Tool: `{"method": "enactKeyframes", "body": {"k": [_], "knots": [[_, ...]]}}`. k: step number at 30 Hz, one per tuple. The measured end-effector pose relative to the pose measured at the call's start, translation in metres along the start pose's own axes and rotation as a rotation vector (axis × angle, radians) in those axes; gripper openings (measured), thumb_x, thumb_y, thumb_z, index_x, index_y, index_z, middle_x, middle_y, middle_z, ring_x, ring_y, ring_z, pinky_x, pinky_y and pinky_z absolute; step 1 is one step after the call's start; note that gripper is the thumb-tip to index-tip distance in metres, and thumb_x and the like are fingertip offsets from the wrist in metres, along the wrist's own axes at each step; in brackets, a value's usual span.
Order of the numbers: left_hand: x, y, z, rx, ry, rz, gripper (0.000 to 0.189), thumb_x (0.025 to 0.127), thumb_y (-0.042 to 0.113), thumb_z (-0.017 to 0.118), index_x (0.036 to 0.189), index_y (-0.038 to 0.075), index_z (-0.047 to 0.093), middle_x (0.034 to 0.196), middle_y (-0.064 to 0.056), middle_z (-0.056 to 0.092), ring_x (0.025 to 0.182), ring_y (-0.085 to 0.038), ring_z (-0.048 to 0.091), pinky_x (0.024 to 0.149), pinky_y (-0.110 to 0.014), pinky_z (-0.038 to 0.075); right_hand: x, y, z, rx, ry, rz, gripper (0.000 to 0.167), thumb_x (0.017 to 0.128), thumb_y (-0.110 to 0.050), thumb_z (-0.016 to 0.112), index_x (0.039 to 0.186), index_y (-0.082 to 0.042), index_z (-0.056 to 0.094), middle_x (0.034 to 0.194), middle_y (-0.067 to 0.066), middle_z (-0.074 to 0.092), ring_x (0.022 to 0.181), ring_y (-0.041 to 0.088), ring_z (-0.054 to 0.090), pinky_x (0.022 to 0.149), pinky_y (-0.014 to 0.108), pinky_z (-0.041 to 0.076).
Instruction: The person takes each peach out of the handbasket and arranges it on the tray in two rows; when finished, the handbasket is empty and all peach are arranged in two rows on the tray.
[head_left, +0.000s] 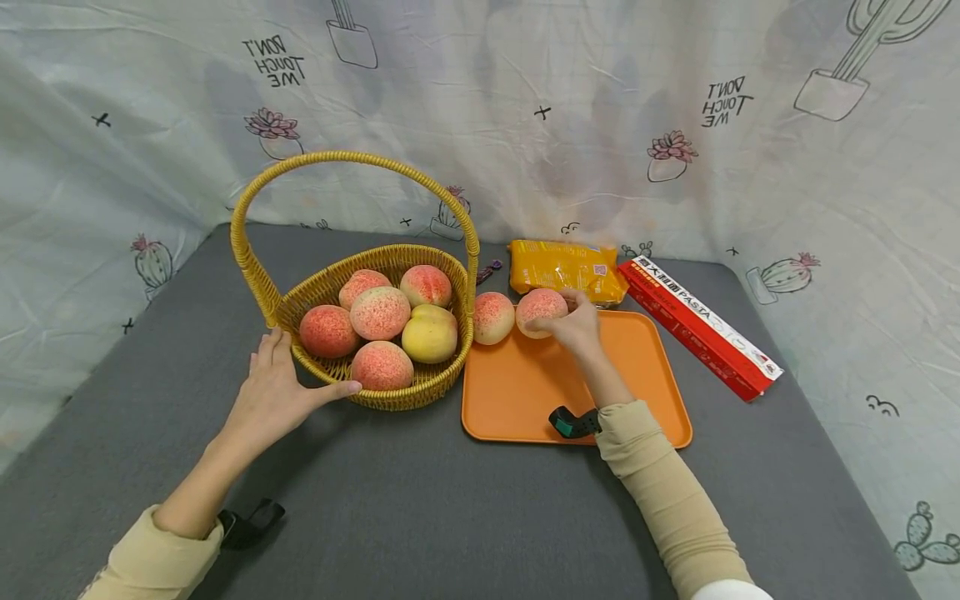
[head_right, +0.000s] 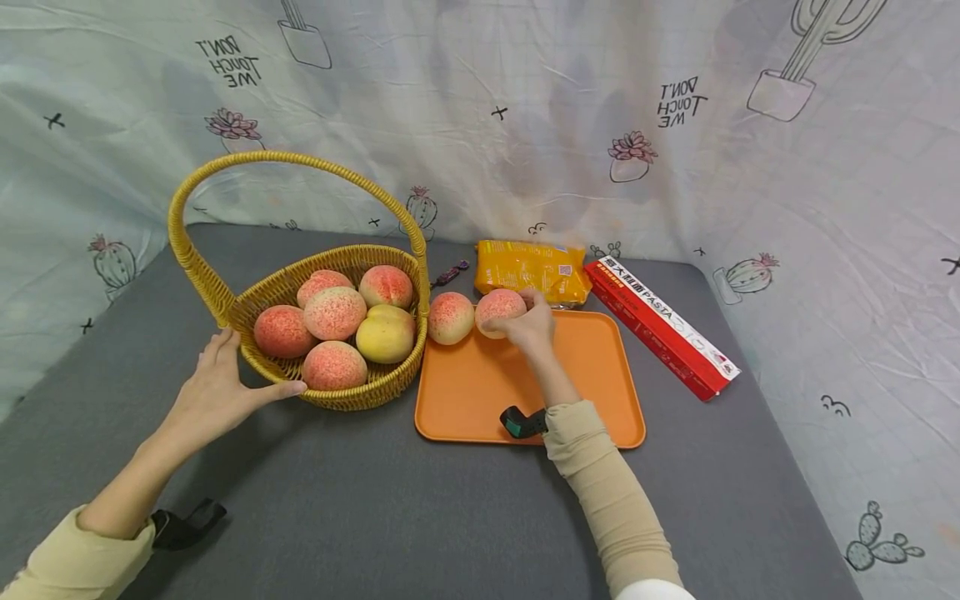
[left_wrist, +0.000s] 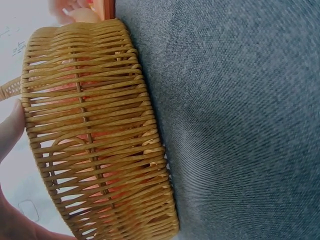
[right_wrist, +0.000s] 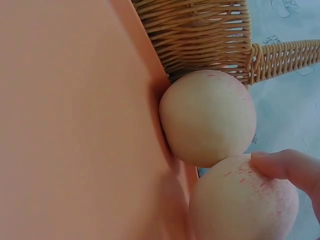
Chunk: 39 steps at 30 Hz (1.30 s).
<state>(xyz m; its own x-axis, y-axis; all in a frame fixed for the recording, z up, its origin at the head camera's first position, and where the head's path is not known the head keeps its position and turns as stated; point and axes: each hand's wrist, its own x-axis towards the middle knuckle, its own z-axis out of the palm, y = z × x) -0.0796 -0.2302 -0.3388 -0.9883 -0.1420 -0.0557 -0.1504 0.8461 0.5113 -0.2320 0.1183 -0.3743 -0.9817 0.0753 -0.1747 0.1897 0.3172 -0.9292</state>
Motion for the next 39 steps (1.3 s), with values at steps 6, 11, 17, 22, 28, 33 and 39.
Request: {"method": "enactKeyframes", "body": {"k": [6,11,17,22,28,33,39], "knots": [[0.0004,0.0,0.0001,0.009,-0.019,-0.012,0.128,0.075,0.061,0.074,0.148,-0.016,0.003,0.151,-0.041,0.003,0.132,-0.067,0.009,0.098,-0.075,0.022,0.002,0.0035,0.0022,-0.062,-0.004,-0.026,0.082,0.069,-0.01,0.086,0.138,0.0,0.043,0.134,0.018,0.048,0.121,0.032,0.047,0.102,0.042,0.041],[0.001,0.0009,0.0003,0.016,-0.024,-0.014,0.128,0.076,0.061,0.074,0.148,-0.017,0.003,0.151,-0.041,0.003,0.131,-0.066,0.009,0.098,-0.074,0.023,0.0042,0.0062,0.0024,-0.095,-0.01,-0.046,0.081,0.071,-0.011,0.086,0.138,0.001,0.043,0.134,0.019,0.049,0.122,0.034,0.047,0.103,0.043,0.04],[0.0011,0.0003,0.0007,0.013,-0.034,-0.022,0.128,0.076,0.061,0.074,0.148,-0.017,0.002,0.151,-0.041,0.002,0.132,-0.066,0.008,0.099,-0.075,0.022,0.0054,0.0049,0.0017,-0.155,-0.029,-0.066,0.08,0.074,-0.017,0.084,0.141,-0.001,0.043,0.137,0.02,0.049,0.124,0.035,0.048,0.103,0.045,0.041],[0.0016,-0.0006,0.0011,0.019,-0.034,-0.026,0.128,0.076,0.062,0.073,0.148,-0.016,0.002,0.151,-0.041,0.002,0.132,-0.066,0.008,0.098,-0.075,0.023,0.0049,0.005,0.0026,-0.202,-0.036,-0.071,0.08,0.076,-0.021,0.081,0.143,-0.002,0.042,0.138,0.021,0.048,0.123,0.036,0.048,0.102,0.047,0.042],[0.0017,-0.0012,0.0013,0.025,-0.034,-0.026,0.128,0.076,0.063,0.072,0.148,-0.016,0.002,0.151,-0.041,0.003,0.132,-0.066,0.009,0.097,-0.075,0.024,0.0029,0.0043,0.0037,-0.276,-0.041,-0.114,0.081,0.079,-0.021,0.08,0.146,-0.001,0.039,0.14,0.021,0.047,0.125,0.038,0.047,0.103,0.049,0.04],[0.0016,-0.0006,0.0016,0.023,-0.031,-0.026,0.127,0.076,0.062,0.073,0.148,-0.016,0.004,0.151,-0.041,0.004,0.132,-0.066,0.01,0.096,-0.075,0.024,0.0023,0.0046,0.0037,-0.312,-0.049,-0.141,0.085,0.078,-0.024,0.08,0.147,0.001,0.036,0.143,0.022,0.044,0.128,0.039,0.044,0.104,0.05,0.038],[0.0016,-0.0019,0.002,0.021,-0.036,-0.026,0.127,0.076,0.062,0.073,0.148,-0.016,0.003,0.151,-0.041,0.003,0.132,-0.066,0.009,0.097,-0.075,0.024,-0.0002,0.0035,0.0039,-0.32,-0.053,-0.158,0.088,0.078,-0.023,0.08,0.148,0.002,0.033,0.145,0.023,0.041,0.13,0.039,0.042,0.106,0.051,0.036]]}}
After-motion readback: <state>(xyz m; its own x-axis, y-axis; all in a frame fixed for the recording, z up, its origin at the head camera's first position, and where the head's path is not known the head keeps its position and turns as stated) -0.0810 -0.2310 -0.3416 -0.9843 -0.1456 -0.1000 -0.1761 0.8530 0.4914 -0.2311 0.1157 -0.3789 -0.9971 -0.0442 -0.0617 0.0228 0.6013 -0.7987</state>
